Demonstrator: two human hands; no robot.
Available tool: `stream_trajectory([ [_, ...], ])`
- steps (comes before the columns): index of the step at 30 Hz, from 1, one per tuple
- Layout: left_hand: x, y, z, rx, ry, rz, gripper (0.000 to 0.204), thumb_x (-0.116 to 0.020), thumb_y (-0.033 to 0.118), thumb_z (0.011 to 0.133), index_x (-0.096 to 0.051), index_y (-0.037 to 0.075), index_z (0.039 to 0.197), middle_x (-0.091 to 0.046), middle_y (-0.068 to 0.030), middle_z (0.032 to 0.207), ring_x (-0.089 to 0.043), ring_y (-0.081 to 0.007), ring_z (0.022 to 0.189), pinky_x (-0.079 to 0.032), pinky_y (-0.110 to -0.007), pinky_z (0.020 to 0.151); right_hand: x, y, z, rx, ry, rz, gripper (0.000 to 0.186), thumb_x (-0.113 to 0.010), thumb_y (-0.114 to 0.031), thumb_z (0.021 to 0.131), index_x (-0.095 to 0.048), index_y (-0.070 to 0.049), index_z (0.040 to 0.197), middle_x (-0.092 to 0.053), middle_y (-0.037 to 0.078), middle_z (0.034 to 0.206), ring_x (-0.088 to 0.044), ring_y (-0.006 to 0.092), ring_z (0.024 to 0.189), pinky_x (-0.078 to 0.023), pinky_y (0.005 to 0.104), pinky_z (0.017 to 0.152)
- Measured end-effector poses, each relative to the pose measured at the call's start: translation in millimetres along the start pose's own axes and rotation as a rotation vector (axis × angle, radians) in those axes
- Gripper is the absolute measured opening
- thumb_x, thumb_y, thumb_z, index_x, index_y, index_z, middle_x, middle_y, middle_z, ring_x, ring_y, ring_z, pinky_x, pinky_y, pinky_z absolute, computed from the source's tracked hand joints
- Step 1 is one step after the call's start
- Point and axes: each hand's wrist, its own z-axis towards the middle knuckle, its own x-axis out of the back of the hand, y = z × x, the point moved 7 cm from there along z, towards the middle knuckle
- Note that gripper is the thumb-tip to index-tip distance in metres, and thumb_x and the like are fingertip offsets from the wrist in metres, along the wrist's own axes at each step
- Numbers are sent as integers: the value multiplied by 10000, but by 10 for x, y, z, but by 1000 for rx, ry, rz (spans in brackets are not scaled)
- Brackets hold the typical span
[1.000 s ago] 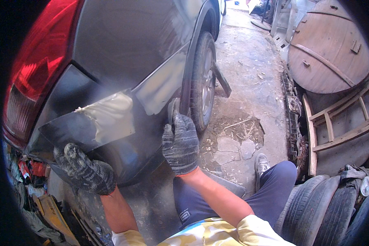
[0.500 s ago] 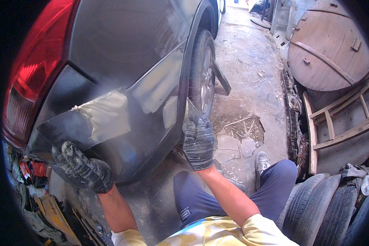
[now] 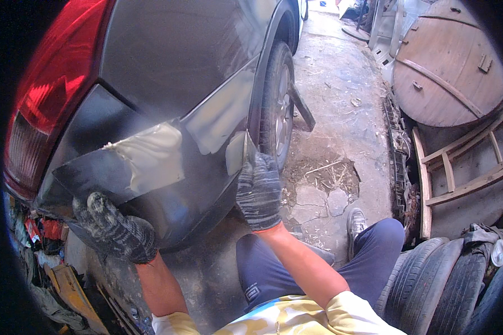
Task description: The person applies body filler to the rear bumper of a dark car using a putty knife, then moves to a white car to apply filler to the front door and front bumper area.
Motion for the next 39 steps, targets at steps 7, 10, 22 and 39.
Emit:
stream_trajectory([
  [7,-20,-66,-23,142,-19,-77,271,-541,107,921,-569,-45,1145,-579,-211,1164,-571,-361,1072,-465,-437,935,-192,-382,-220,14,-25,-115,434,-617,-119,824,-510,56,1206,-558,228,1037,-524,387,990,-431,436,890],
  [10,-41,-134,-4,287,-65,-186,264,-536,106,924,-572,-46,1136,-581,-214,1156,-573,-360,1067,-466,-440,933,-110,-466,-313,82,-31,-22,431,-617,-119,820,-523,20,1218,-577,206,1024,-550,367,955,-449,427,872],
  [22,-33,-58,10,99,-91,31,263,-530,40,911,-550,-58,1154,-584,-201,1153,-579,-343,1062,-471,-424,931,57,-79,125,3,38,20,263,-533,-62,863,-571,40,1102,-588,233,990,-554,401,951,-450,431,859],
  [39,12,18,33,0,-23,67,261,-447,89,955,-556,-61,1138,-589,-188,1149,-572,-355,1076,-460,-452,947,24,129,-108,-34,10,44,236,-493,-77,894,-573,32,1088,-592,248,1012,-553,414,965,-436,451,868],
])
